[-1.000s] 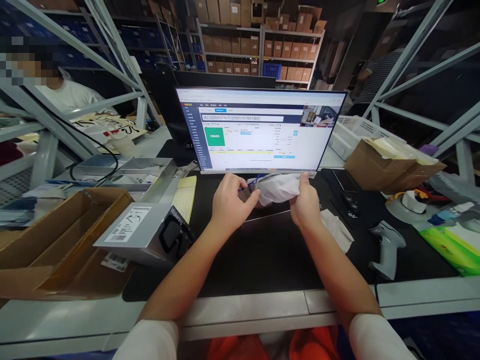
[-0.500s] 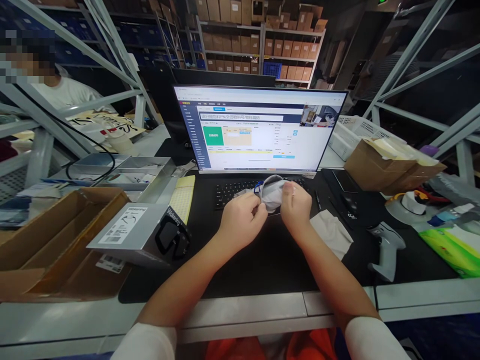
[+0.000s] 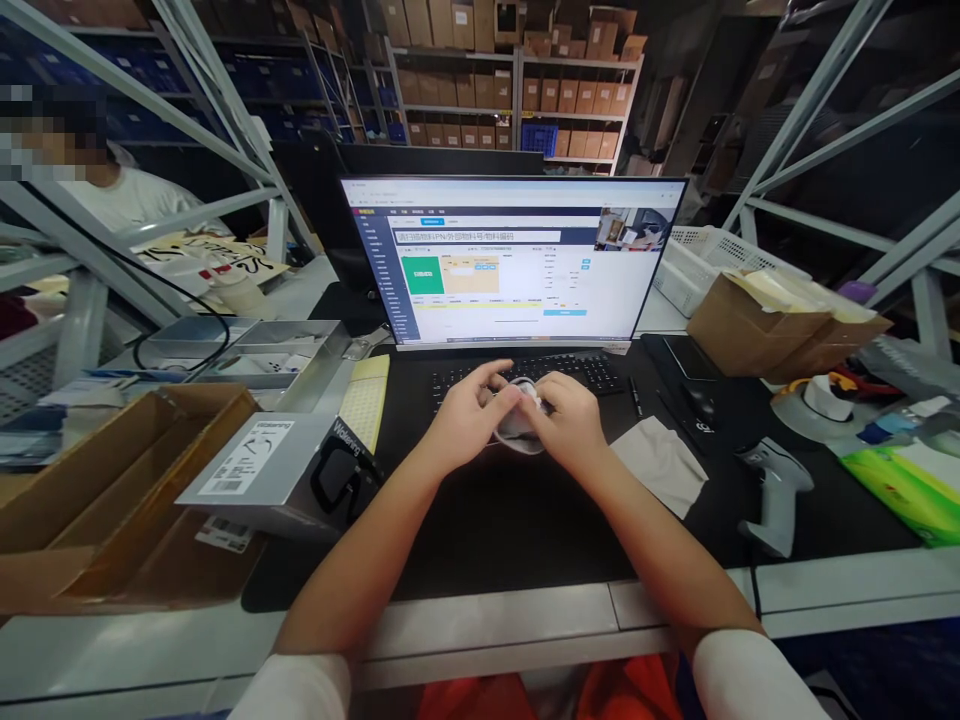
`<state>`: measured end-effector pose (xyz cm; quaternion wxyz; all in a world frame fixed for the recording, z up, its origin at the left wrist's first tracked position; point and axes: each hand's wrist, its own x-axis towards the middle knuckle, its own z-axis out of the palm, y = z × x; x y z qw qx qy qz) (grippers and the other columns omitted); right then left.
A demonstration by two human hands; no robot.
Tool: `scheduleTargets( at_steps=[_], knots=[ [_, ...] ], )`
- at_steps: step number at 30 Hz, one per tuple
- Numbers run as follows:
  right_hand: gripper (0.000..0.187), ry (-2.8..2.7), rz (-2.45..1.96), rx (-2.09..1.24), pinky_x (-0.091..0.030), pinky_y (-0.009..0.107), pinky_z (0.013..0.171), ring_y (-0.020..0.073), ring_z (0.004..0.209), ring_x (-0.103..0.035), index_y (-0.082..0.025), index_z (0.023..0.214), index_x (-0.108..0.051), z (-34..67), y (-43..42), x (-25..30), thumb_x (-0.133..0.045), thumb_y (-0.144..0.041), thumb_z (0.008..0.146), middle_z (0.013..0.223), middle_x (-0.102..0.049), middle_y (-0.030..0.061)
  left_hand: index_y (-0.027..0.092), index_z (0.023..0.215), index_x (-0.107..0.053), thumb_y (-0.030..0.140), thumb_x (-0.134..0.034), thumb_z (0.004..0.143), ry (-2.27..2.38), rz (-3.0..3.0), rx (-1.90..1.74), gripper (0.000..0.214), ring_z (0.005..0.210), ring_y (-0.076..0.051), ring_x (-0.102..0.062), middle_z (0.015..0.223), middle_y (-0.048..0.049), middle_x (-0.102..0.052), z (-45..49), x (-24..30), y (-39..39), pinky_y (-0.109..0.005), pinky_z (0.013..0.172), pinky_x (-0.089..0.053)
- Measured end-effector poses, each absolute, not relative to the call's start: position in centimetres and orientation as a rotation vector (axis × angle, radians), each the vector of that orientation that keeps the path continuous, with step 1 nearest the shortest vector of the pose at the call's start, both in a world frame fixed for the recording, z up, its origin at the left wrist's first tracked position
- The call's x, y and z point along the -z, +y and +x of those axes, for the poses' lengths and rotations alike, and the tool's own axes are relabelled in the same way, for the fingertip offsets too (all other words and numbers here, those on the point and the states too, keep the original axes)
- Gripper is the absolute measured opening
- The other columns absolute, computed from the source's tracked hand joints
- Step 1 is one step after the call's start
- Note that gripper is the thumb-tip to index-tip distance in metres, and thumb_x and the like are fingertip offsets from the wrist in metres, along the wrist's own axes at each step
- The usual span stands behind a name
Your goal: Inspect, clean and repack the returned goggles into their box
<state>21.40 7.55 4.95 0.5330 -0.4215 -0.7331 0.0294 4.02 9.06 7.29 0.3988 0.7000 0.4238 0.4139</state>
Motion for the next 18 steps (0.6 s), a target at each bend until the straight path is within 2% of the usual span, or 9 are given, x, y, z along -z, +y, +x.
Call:
scheduleTargets(
  at_steps=[3,6,10,12,14,16,18],
  knots=[
    [0.032,-1.753,-0.997,-0.132,-0.044,0.031,0.068,0.0166,0.069,-0.054,-0.023,0.066,-0.052,20.9,7.8,-4.5,-0.059,-0.038,0.095,0.069,-0.057,0.0019,0.014,0.112,-0.07,0.052,-0.07,0.084,1.01,1.59,-0.946,0.047,0.078,-0.018,-0.066,0.094,-0.0084,-0.071,3.8,-6.8,9.9,-0.032,0.073,-0.055],
    [0.021,-1.807,-0.996,-0.216,-0.047,0.031,0.073,0.0174,0.076,-0.056,-0.022,0.073,-0.057,20.8,7.6,-4.8,-0.063,-0.031,0.091,0.075,-0.06,0.0023,0.017,0.112,-0.071,0.052,-0.072,0.083,1.009,1.637,-0.841,0.046,0.085,-0.021,-0.068,0.1,-0.0088,-0.073,3.5,-6.7,10.4,-0.033,0.077,-0.055],
    [0.005,-1.922,-0.966,-0.379,-0.05,0.032,0.082,0.0189,0.089,-0.061,-0.019,0.089,-0.064,21.3,6.8,-6.0,-0.066,-0.024,0.087,0.092,-0.064,0.0057,0.017,0.104,-0.071,0.052,-0.063,0.09,0.929,1.746,-0.754,0.039,0.091,-0.021,-0.067,0.102,-0.0079,-0.072,2.9,-7.0,10.4,-0.032,0.08,-0.053],
    [0.014,-1.963,-0.906,-0.508,-0.05,0.033,0.084,0.0192,0.094,-0.062,-0.02,0.099,-0.068,22.1,6.5,-6.6,-0.062,-0.018,0.086,0.102,-0.066,0.0067,0.016,0.099,-0.071,0.049,-0.062,0.091,0.902,1.743,-0.751,0.036,0.085,-0.02,-0.066,0.095,-0.0068,-0.071,2.8,-7.3,10.3,-0.03,0.074,-0.052],
    [0.033,-1.953,-0.87,-0.636,-0.051,0.034,0.086,0.0193,0.097,-0.064,-0.021,0.109,-0.068,23.0,6.5,-6.9,-0.055,-0.01,0.081,0.107,-0.069,0.0061,0.015,0.093,-0.07,0.045,-0.062,0.089,0.955,1.766,-0.783,0.031,0.077,-0.017,-0.062,0.087,-0.0046,-0.069,2.8,-7.6,10.1,-0.028,0.068,-0.048],
    [0.051,-1.916,-0.9,-0.713,-0.051,0.035,0.089,0.0198,0.1,-0.065,-0.022,0.121,-0.065,24.1,6.8,-6.9,-0.05,-0.005,0.076,0.11,-0.071,0.0054,0.015,0.089,-0.069,0.041,-0.062,0.088,1.024,1.806,-0.827,0.027,0.073,-0.016,-0.059,0.081,-0.0024,-0.066,2.8,-7.8,10.1,-0.026,0.065,-0.045],
    [0.058,-1.935,-0.979,-0.736,-0.05,0.037,0.094,0.021,0.106,-0.065,-0.022,0.128,-0.062,24.9,7.1,-6.8,-0.051,-0.004,0.074,0.115,-0.071,0.006,0.016,0.085,-0.068,0.037,-0.061,0.087,1.05,1.817,-0.871,0.022,0.072,-0.015,-0.057,0.079,-0.0009,-0.065,2.8,-7.8,10.1,-0.026,0.066,-0.043]
  ],
)
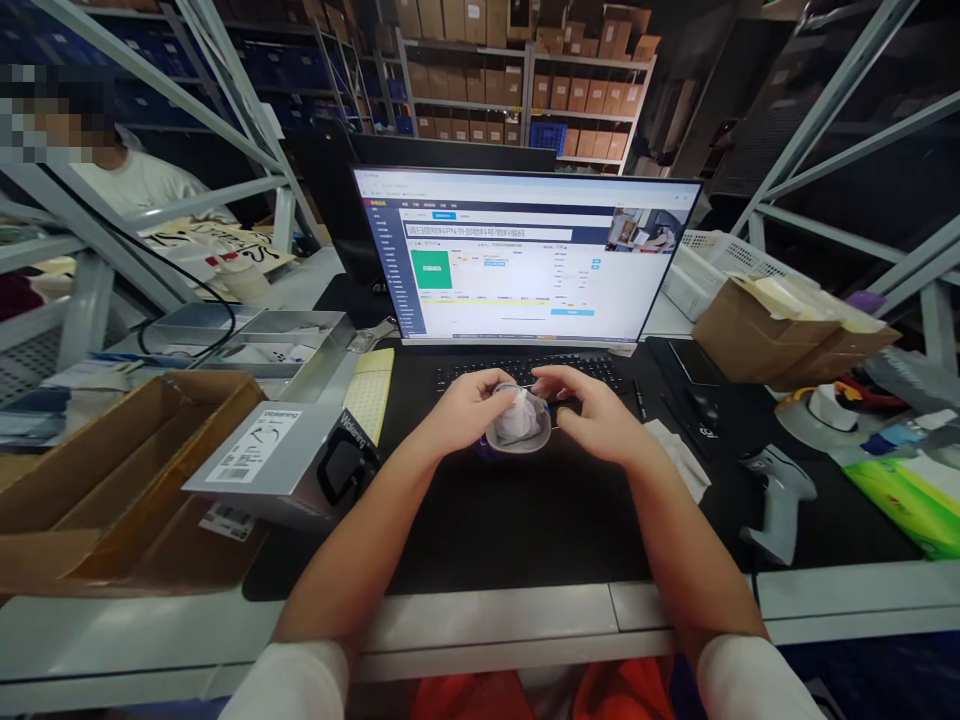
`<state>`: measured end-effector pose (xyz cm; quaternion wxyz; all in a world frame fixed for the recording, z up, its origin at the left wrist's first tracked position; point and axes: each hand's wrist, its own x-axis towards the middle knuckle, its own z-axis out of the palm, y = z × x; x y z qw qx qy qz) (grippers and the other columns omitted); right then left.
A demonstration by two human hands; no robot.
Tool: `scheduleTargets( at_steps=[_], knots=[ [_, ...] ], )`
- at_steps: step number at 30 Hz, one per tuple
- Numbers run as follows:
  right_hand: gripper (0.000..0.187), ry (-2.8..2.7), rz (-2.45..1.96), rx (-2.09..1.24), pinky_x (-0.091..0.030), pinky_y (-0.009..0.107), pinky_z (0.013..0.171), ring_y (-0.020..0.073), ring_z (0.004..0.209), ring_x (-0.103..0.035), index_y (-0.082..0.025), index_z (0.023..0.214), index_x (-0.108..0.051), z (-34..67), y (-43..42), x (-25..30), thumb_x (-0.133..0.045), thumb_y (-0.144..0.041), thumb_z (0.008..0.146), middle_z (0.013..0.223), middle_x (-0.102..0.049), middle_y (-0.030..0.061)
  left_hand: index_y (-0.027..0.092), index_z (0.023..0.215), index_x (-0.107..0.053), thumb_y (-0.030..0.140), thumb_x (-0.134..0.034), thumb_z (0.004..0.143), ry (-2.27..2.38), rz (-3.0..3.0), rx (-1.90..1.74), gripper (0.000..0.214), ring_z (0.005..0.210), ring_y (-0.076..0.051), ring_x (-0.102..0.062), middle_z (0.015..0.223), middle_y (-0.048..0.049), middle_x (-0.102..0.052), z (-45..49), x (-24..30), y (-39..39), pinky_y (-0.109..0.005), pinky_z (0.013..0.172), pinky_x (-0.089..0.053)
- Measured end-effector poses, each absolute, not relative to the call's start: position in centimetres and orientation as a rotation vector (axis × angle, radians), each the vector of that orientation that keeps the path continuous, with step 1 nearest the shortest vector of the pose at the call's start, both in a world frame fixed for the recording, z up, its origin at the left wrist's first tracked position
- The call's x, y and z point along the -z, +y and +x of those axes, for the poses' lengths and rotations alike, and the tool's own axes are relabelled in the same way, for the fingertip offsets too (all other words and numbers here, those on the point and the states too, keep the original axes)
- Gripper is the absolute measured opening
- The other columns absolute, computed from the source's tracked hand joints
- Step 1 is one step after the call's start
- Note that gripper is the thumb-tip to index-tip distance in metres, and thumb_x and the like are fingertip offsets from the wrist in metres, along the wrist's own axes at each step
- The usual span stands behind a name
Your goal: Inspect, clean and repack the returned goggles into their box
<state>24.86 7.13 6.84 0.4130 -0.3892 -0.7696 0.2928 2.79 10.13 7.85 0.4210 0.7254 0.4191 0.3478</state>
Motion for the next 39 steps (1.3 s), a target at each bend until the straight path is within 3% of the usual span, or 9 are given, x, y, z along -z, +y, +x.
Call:
scheduleTargets(
  at_steps=[3,6,12,19,22,27,31,33,39],
  knots=[
    [0.039,-2.077,-1.08,-0.735,-0.048,0.037,0.094,0.0218,0.105,-0.064,-0.022,0.116,-0.068,25.2,7.4,-7.0,-0.06,-0.011,0.08,0.114,-0.071,0.006,0.016,0.08,-0.065,0.031,-0.059,0.085,1.032,1.766,-0.946,0.016,0.069,-0.013,-0.054,0.076,0.0013,-0.061,2.8,-7.9,10.1,-0.024,0.063,-0.041],
    [0.01,-2.117,-1.06,-0.692,-0.047,0.031,0.08,0.0174,0.086,-0.063,-0.02,0.09,-0.068,24.8,7.1,-7.6,-0.059,-0.019,0.089,0.09,-0.07,0.0025,0.017,0.081,-0.063,0.034,-0.063,0.086,1.03,1.698,-1.036,0.018,0.065,-0.011,-0.052,0.073,0.0023,-0.059,2.8,-8.0,9.7,-0.023,0.06,-0.039],
    [0.019,-1.852,-0.99,-0.812,-0.041,0.028,0.071,0.0137,0.073,-0.055,-0.021,0.09,-0.054,24.6,5.3,-8.7,-0.046,-0.032,0.103,0.08,-0.064,-0.0005,0.016,0.087,-0.063,0.047,-0.078,0.076,1.06,1.679,-1.038,0.036,0.065,-0.012,-0.054,0.075,0.0013,-0.062,3.2,-8.7,8.2,-0.023,0.061,-0.042],
    [0.021,-1.485,-0.408,-1.427,-0.043,0.032,0.074,0.016,0.074,-0.057,-0.021,0.089,-0.048,23.9,3.0,-9.1,-0.045,-0.035,0.105,0.069,-0.054,-0.0022,0.018,0.09,-0.066,0.029,-0.071,0.08,1.27,2.104,-1.3,0.015,0.063,-0.012,-0.052,0.077,0.0006,-0.062,4.4,-7.8,7.7,-0.025,0.061,-0.04],
    [0.021,-1.47,-0.302,-1.544,-0.041,0.031,0.068,0.0158,0.069,-0.055,-0.021,0.087,-0.049,23.3,2.3,-9.3,-0.046,-0.033,0.104,0.066,-0.052,-0.0025,0.019,0.107,-0.065,0.026,-0.068,0.082,1.325,2.133,-1.32,0.026,0.063,-0.013,-0.054,0.081,0.0005,-0.064,4.3,-7.5,7.8,-0.026,0.063,-0.043],
    [0.022,-1.342,-0.181,-1.541,-0.037,0.03,0.06,0.0152,0.054,-0.048,-0.022,0.078,-0.049,23.0,2.9,-8.9,-0.052,-0.031,0.097,0.054,-0.046,-0.0047,0.02,0.133,-0.058,0.038,-0.053,0.096,1.297,2.212,-1.06,0.042,0.081,-0.02,-0.066,0.102,-0.0062,-0.072,4.6,-7.6,7.3,-0.032,0.078,-0.048],
    [0.025,-1.207,-0.177,-1.47,-0.036,0.029,0.057,0.0141,0.045,-0.043,-0.022,0.069,-0.047,23.0,3.6,-8.9,-0.054,-0.032,0.091,0.045,-0.042,-0.006,0.019,0.135,-0.058,0.044,-0.038,0.104,1.015,2.073,-0.907,0.045,0.104,-0.022,-0.067,0.118,-0.008,-0.071,5.6,-7.3,6.8,-0.033,0.095,-0.047],
    [0.026,-1.141,-0.181,-1.443,-0.036,0.029,0.057,0.0133,0.043,-0.041,-0.022,0.066,-0.044,23.1,3.6,-9.3,-0.053,-0.032,0.089,0.043,-0.04,-0.0066,0.018,0.135,-0.058,0.046,-0.038,0.104,0.815,1.986,-0.911,0.046,0.114,-0.023,-0.063,0.127,-0.009,-0.067,5.8,-6.8,6.8,-0.032,0.101,-0.045],
    [0.033,-1.07,-0.187,-1.467,-0.037,0.03,0.06,0.0101,0.037,-0.033,-0.022,0.063,-0.036,23.7,2.9,-10.4,-0.054,-0.034,0.088,0.038,-0.031,-0.0098,0.018,0.125,-0.059,0.041,-0.054,0.097,0.705,1.824,-0.878,0.036,0.089,-0.018,-0.065,0.107,-0.0061,-0.069,5.6,-6.5,6.9,-0.028,0.079,-0.052]
  ],
)
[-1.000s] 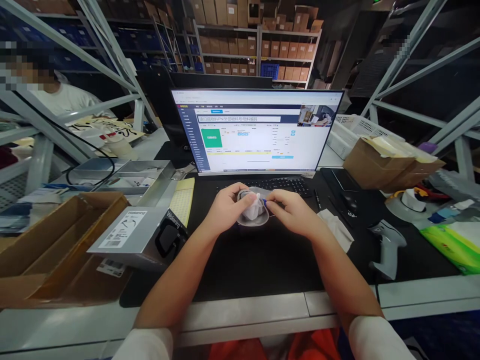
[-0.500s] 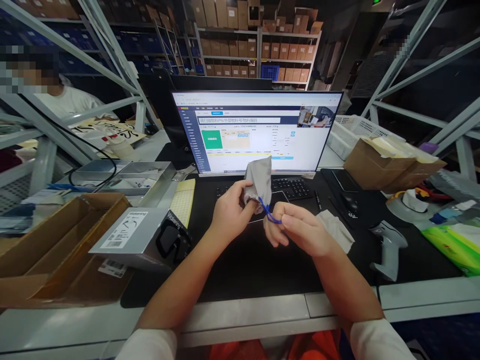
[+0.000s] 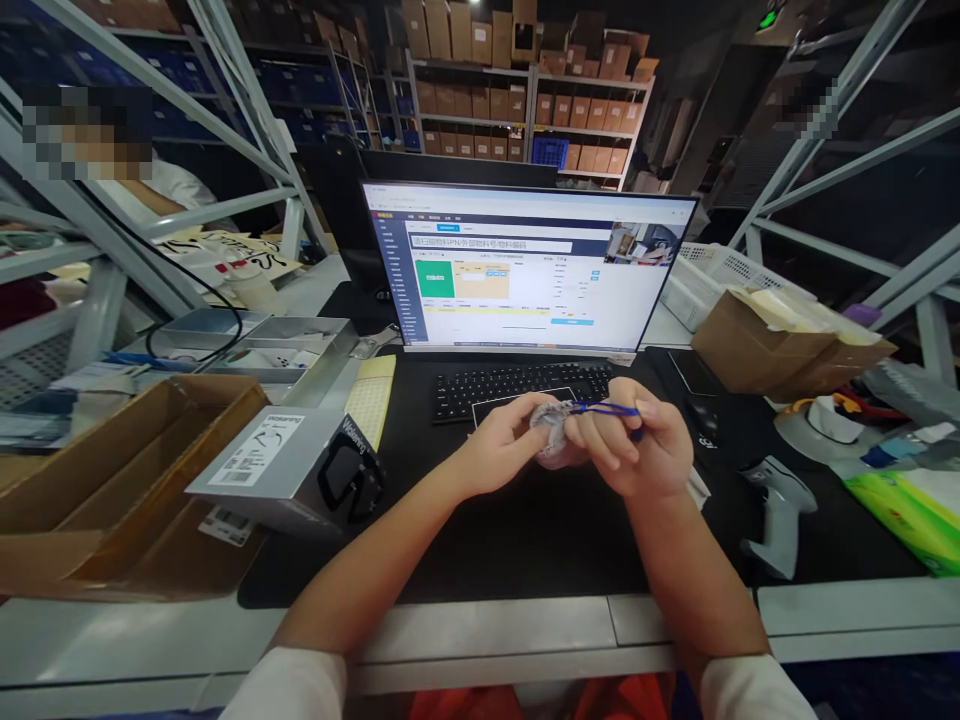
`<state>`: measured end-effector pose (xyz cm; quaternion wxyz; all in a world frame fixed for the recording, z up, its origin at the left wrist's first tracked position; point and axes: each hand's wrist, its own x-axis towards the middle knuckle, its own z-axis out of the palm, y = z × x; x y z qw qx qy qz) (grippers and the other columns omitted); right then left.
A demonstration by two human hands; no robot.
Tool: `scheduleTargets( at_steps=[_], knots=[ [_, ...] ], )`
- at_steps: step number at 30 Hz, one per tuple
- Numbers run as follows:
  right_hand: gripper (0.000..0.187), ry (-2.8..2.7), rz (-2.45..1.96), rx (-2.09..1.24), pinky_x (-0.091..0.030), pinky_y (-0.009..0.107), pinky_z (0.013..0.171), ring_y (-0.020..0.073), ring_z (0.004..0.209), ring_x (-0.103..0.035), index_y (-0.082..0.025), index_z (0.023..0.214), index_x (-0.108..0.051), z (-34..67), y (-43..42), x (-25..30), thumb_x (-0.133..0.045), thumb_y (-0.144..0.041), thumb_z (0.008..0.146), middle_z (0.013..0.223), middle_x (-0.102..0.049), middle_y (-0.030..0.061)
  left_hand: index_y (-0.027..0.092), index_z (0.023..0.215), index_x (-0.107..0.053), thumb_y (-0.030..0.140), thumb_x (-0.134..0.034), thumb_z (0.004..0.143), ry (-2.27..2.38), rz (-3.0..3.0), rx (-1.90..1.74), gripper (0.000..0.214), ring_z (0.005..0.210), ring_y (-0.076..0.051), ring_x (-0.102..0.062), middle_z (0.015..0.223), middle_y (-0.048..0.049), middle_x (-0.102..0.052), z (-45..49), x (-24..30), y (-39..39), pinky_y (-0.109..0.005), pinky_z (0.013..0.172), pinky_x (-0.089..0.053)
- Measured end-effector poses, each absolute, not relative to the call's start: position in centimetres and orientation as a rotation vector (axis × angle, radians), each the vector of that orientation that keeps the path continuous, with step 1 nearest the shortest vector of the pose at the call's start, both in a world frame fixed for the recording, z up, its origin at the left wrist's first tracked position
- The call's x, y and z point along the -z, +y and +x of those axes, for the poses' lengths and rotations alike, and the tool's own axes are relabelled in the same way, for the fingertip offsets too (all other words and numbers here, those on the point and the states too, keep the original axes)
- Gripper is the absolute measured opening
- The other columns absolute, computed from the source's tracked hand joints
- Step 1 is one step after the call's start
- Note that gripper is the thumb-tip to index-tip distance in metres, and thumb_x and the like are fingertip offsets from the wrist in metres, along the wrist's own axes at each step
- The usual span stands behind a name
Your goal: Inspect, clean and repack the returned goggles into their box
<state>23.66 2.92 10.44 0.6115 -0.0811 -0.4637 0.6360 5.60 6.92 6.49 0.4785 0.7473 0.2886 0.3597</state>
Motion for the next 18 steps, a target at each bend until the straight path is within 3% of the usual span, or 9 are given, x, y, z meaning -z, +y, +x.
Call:
scheduleTargets(
  at_steps=[6,11,15,18],
  knots=[
    [0.027,-1.229,-0.138,-1.563,-0.034,0.029,0.056,0.0109,0.038,-0.036,-0.023,0.067,-0.044,22.1,2.2,-9.5,-0.053,-0.034,0.091,0.042,-0.036,-0.009,0.021,0.133,-0.056,0.041,-0.049,0.099,1.057,1.957,-0.809,0.04,0.087,-0.02,-0.066,0.103,-0.006,-0.071,6.0,-7.2,6.1,-0.031,0.08,-0.05],
    [0.031,-1.15,-0.198,-1.538,-0.034,0.028,0.056,0.0082,0.037,-0.026,-0.023,0.066,-0.04,22.7,2.7,-9.8,-0.055,-0.037,0.09,0.044,-0.026,-0.0117,0.018,0.091,-0.065,0.043,-0.042,0.1,0.945,1.84,-0.858,0.036,0.077,-0.017,-0.059,0.084,-0.0024,-0.066,6.0,-7.1,6.8,-0.029,0.072,-0.046],
    [0.036,-1.092,-0.293,-1.57,-0.033,0.027,0.052,0.0061,0.034,-0.016,-0.023,0.066,-0.035,23.8,2.8,-10.1,-0.058,-0.041,0.088,0.045,-0.016,-0.0139,0.017,0.086,-0.062,0.028,-0.057,0.083,0.883,1.595,-0.727,0.012,0.061,-0.014,-0.055,0.066,0.0012,-0.061,5.8,-6.9,7.3,-0.026,0.06,-0.042],
    [0.042,-1.182,-0.342,-1.623,-0.026,0.025,0.046,0.0061,0.035,-0.014,-0.024,0.065,-0.035,23.4,2.4,-9.9,-0.057,-0.047,0.092,0.045,-0.017,-0.0133,0.018,0.078,-0.06,0.022,-0.058,0.074,0.973,1.694,-0.547,0.006,0.057,-0.014,-0.055,0.061,0.0012,-0.062,5.6,-7.0,7.5,-0.025,0.055,-0.038]
  ],
)
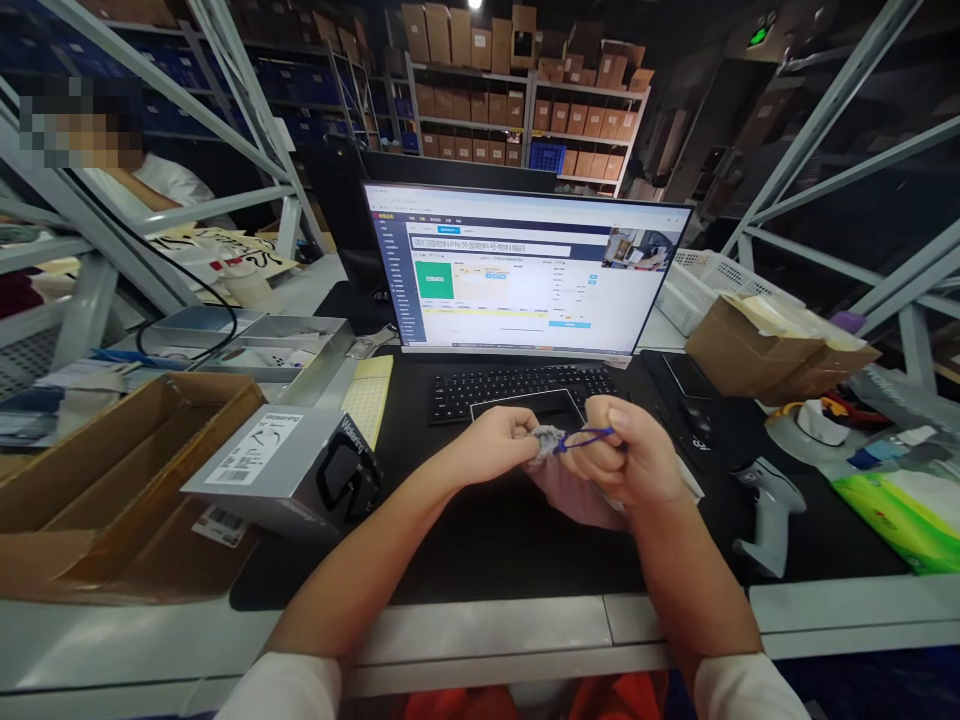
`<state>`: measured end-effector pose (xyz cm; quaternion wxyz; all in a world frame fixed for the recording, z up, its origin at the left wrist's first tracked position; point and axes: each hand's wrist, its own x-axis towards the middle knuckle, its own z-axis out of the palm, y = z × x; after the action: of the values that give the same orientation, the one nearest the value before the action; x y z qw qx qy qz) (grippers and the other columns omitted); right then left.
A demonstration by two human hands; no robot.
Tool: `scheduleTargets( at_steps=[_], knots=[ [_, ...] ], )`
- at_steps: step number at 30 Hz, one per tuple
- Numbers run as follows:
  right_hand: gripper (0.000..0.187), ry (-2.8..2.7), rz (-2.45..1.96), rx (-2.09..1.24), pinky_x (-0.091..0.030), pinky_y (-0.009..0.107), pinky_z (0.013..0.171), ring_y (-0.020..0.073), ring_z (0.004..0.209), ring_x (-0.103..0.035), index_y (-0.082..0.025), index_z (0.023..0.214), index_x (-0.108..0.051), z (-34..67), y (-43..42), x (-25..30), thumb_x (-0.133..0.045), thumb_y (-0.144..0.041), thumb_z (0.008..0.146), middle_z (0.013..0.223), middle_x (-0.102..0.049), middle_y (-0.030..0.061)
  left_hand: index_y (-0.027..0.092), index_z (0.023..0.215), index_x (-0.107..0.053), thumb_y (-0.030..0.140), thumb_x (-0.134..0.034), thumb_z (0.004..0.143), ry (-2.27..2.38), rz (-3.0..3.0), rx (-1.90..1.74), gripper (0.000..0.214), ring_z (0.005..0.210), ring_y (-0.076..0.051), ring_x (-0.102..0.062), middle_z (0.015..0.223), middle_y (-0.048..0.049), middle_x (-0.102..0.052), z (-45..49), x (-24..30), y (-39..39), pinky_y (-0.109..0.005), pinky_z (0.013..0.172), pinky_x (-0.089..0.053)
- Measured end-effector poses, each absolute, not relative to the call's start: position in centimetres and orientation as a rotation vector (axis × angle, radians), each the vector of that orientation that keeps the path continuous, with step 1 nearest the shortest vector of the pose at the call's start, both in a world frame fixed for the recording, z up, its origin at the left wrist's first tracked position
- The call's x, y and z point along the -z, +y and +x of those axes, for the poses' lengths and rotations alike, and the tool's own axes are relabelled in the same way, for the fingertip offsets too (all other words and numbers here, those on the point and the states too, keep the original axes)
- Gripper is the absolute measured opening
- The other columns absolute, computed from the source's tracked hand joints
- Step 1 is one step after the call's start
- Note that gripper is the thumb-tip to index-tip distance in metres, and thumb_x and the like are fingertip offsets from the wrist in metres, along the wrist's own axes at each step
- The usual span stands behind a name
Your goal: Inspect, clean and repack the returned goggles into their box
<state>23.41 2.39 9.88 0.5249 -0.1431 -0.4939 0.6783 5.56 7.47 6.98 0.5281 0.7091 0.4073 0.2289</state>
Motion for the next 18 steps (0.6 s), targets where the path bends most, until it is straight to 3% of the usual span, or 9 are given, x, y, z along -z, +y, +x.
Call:
scheduleTargets(
  at_steps=[4,7,9,12,15,18],
  knots=[
    [0.051,-1.279,-0.431,-1.573,-0.021,0.024,0.044,0.0069,0.039,-0.018,-0.024,0.062,-0.034,23.6,2.2,-9.6,-0.059,-0.056,0.093,0.046,-0.02,-0.011,0.019,0.068,-0.063,0.031,-0.061,0.08,1.09,2.058,-0.479,0.017,0.057,-0.013,-0.049,0.061,0.0016,-0.058,4.3,-7.7,8.1,-0.025,0.053,-0.031],
    [0.057,-1.202,-0.557,-1.363,-0.024,0.025,0.044,0.0056,0.038,-0.015,-0.024,0.059,-0.029,26.0,3.2,-9.8,-0.067,-0.053,0.089,0.045,-0.017,-0.0119,0.018,0.051,-0.049,0.048,-0.063,0.085,0.959,1.99,-0.614,0.047,0.05,-0.01,-0.036,0.051,0.0027,-0.042,2.9,-8.3,9.0,-0.026,0.05,-0.025],
    [0.057,-1.148,-0.667,-1.163,-0.028,0.026,0.045,0.0055,0.037,-0.017,-0.024,0.058,-0.031,28.2,4.3,-9.7,-0.072,-0.052,0.085,0.043,-0.019,-0.012,0.018,0.046,-0.036,0.056,-0.069,0.08,0.83,1.728,-0.964,0.061,0.046,-0.008,-0.027,0.045,0.005,-0.03,2.3,-8.5,9.5,-0.026,0.049,-0.024],
    [0.053,-1.17,-0.839,-0.935,-0.026,0.026,0.047,0.0069,0.039,-0.024,-0.023,0.057,-0.038,30.3,6.1,-9.1,-0.073,-0.051,0.085,0.043,-0.026,-0.0097,0.017,0.05,-0.021,0.054,-0.08,0.07,0.617,1.249,-1.467,0.073,0.041,-0.004,-0.02,0.045,0.0084,-0.02,2.1,-9.2,9.4,-0.025,0.049,-0.026],
    [0.053,-1.39,-1.074,-0.777,-0.023,0.026,0.048,0.0088,0.046,-0.031,-0.022,0.056,-0.041,30.3,7.0,-8.7,-0.064,-0.053,0.091,0.048,-0.037,-0.0051,0.016,0.057,-0.014,0.05,-0.078,0.075,0.537,1.079,-1.561,0.074,0.039,-0.002,-0.018,0.049,0.0088,-0.017,2.3,-10.4,8.5,-0.024,0.049,-0.03],
    [0.051,-1.682,-1.278,-0.574,-0.026,0.027,0.051,0.0099,0.05,-0.035,-0.021,0.056,-0.04,28.8,6.8,-8.7,-0.059,-0.05,0.094,0.051,-0.041,-0.004,0.017,0.06,-0.013,0.056,-0.069,0.083,0.561,1.127,-1.549,0.072,0.04,-0.004,-0.021,0.051,0.0071,-0.017,2.3,-11.6,7.5,-0.026,0.05,-0.034]
  ],
)
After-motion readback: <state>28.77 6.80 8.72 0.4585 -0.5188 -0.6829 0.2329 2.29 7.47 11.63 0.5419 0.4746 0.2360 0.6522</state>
